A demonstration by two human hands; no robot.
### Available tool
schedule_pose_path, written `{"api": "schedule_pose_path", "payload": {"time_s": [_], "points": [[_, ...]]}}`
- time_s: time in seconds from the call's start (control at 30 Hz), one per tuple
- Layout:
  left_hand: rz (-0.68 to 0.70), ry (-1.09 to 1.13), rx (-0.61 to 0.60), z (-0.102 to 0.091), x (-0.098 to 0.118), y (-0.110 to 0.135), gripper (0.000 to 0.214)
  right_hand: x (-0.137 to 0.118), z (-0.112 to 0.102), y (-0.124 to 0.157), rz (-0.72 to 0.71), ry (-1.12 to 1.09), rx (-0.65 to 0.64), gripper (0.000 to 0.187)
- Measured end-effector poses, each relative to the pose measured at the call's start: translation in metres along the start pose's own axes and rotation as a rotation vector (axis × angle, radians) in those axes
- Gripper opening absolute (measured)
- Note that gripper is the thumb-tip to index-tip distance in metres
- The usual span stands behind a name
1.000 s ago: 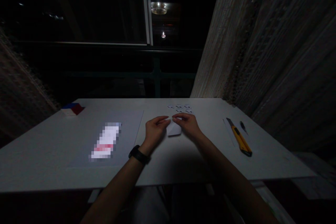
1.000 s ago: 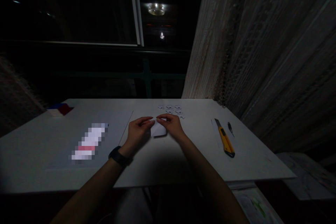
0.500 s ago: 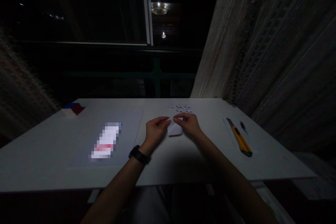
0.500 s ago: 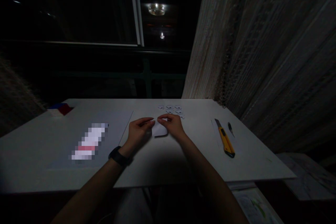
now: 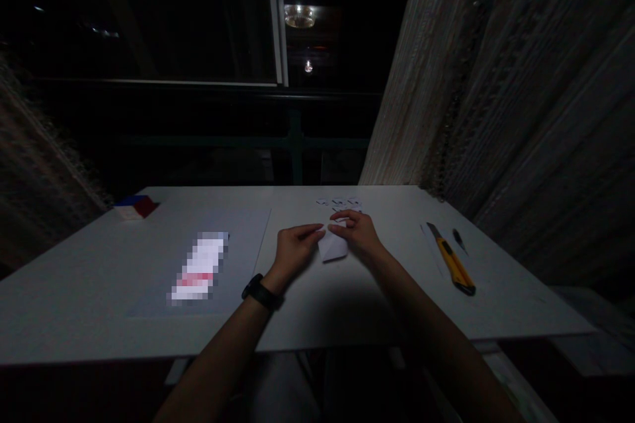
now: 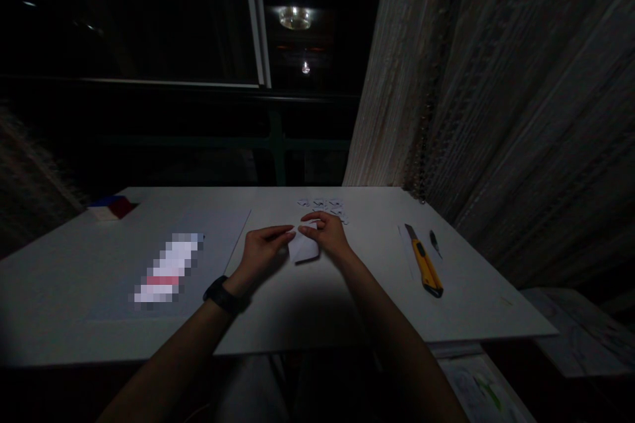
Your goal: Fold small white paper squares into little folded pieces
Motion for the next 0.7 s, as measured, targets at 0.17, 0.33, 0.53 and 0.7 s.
{"api": "schedule_pose_path", "payload": {"time_s": [0.17, 0.33, 0.53, 0.7], "points": [[-0.036, 0.021, 0.014, -0.003, -0.002, -0.001, 0.028, 0.012, -0.001, 0.002, 0.113, -0.142, 0.064, 0.028], [-0.071, 0.052, 0.007, -0.002, -0.001, 0.000, 0.029, 0.023, -0.008, 0.004, 0.220, -0.215, 0.128, 0.026], [-0.070, 0.052, 0.000, -0.001, 0.002, 0.001, 0.027, 0.026, -0.013, 0.004, 0.249, -0.241, 0.169, 0.025], [-0.043, 0.056, 0.004, -0.002, 0.002, 0.001, 0.027, 0.023, -0.014, 0.004, 0.223, -0.206, 0.176, 0.026]]}}
Point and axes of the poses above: each hand's wrist, its own y-axis away from the middle knuckle, its own z-axis out of the palm, x = y × z, the point moved 10 cm from there along -y, towards the middle knuckle, and after that the axes turned 14 degrees about -y, right-handed, at the moved point
